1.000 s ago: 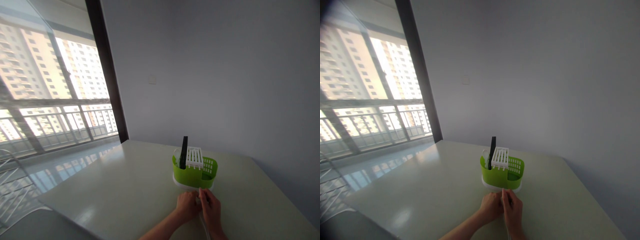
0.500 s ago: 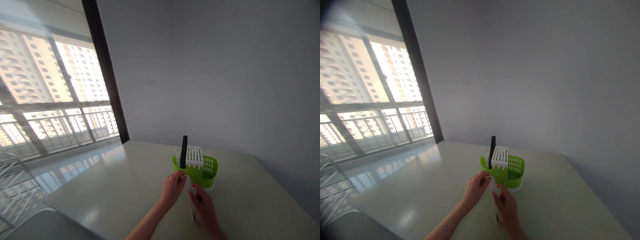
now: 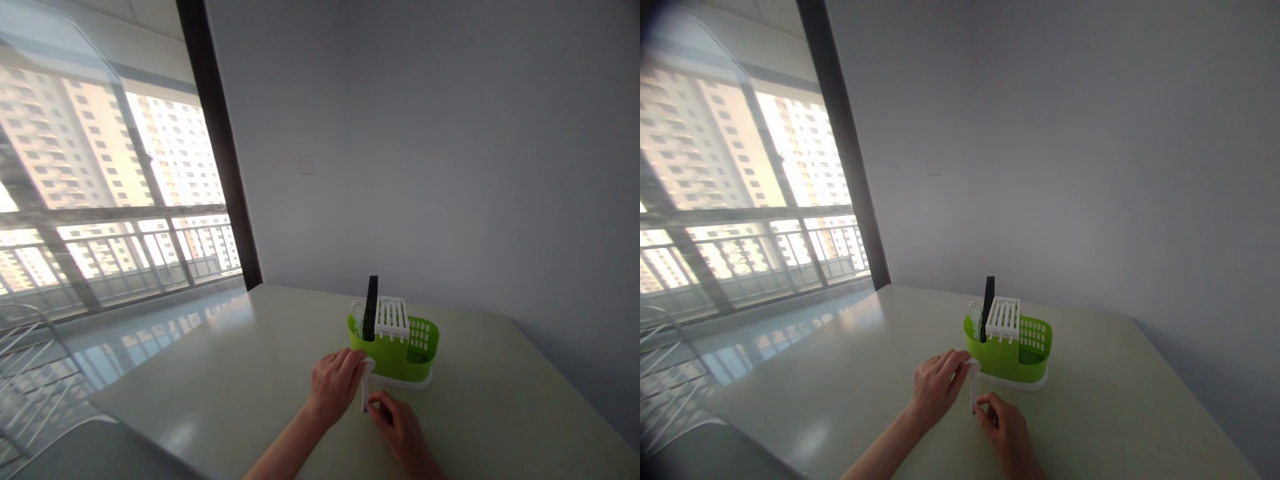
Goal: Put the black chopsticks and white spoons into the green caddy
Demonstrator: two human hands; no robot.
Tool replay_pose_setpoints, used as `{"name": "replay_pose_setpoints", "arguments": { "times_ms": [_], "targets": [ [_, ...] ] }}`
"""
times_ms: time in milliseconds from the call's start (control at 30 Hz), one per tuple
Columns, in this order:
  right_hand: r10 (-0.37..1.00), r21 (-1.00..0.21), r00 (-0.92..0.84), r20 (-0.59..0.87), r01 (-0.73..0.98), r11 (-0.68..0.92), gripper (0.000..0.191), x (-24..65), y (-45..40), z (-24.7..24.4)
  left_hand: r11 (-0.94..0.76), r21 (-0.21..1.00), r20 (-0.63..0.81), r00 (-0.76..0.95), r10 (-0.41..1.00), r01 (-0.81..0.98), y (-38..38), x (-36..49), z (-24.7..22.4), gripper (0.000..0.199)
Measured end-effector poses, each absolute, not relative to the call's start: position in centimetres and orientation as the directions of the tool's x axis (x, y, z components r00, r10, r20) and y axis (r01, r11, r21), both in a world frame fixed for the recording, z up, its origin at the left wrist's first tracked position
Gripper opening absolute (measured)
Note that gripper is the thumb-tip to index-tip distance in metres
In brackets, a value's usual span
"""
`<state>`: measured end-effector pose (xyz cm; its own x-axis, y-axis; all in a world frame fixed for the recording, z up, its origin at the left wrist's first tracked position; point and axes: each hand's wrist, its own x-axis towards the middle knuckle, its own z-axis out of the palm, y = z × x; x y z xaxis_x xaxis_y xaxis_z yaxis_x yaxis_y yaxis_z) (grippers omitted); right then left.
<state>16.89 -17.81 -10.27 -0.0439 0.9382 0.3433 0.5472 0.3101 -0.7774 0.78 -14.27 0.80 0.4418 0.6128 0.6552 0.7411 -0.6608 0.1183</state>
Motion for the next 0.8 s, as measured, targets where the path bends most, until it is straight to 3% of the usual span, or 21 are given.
{"name": "replay_pose_setpoints", "arguments": {
  "times_ms": [300,533,800],
  "targets": [
    [0.928,-0.751,-0.012,0.373,0.583,0.310,0.035,17.3,-17.4,-11.4,-0.440,0.258,0.805,0.060,0.590,0.860,-9.1,0.0,7.8,0.031],
    [0.927,-0.707,-0.037,0.372,0.636,0.309,0.034,17.4,-17.1,-11.6,-0.398,0.211,0.677,0.160,0.718,0.893,-5.4,2.6,6.1,0.032],
    [0.921,-0.664,-0.075,0.383,0.671,0.330,0.035,17.4,-16.8,-11.9,-0.329,0.290,0.477,0.163,0.864,0.899,-4.4,3.4,3.2,0.029]
  ]
}}
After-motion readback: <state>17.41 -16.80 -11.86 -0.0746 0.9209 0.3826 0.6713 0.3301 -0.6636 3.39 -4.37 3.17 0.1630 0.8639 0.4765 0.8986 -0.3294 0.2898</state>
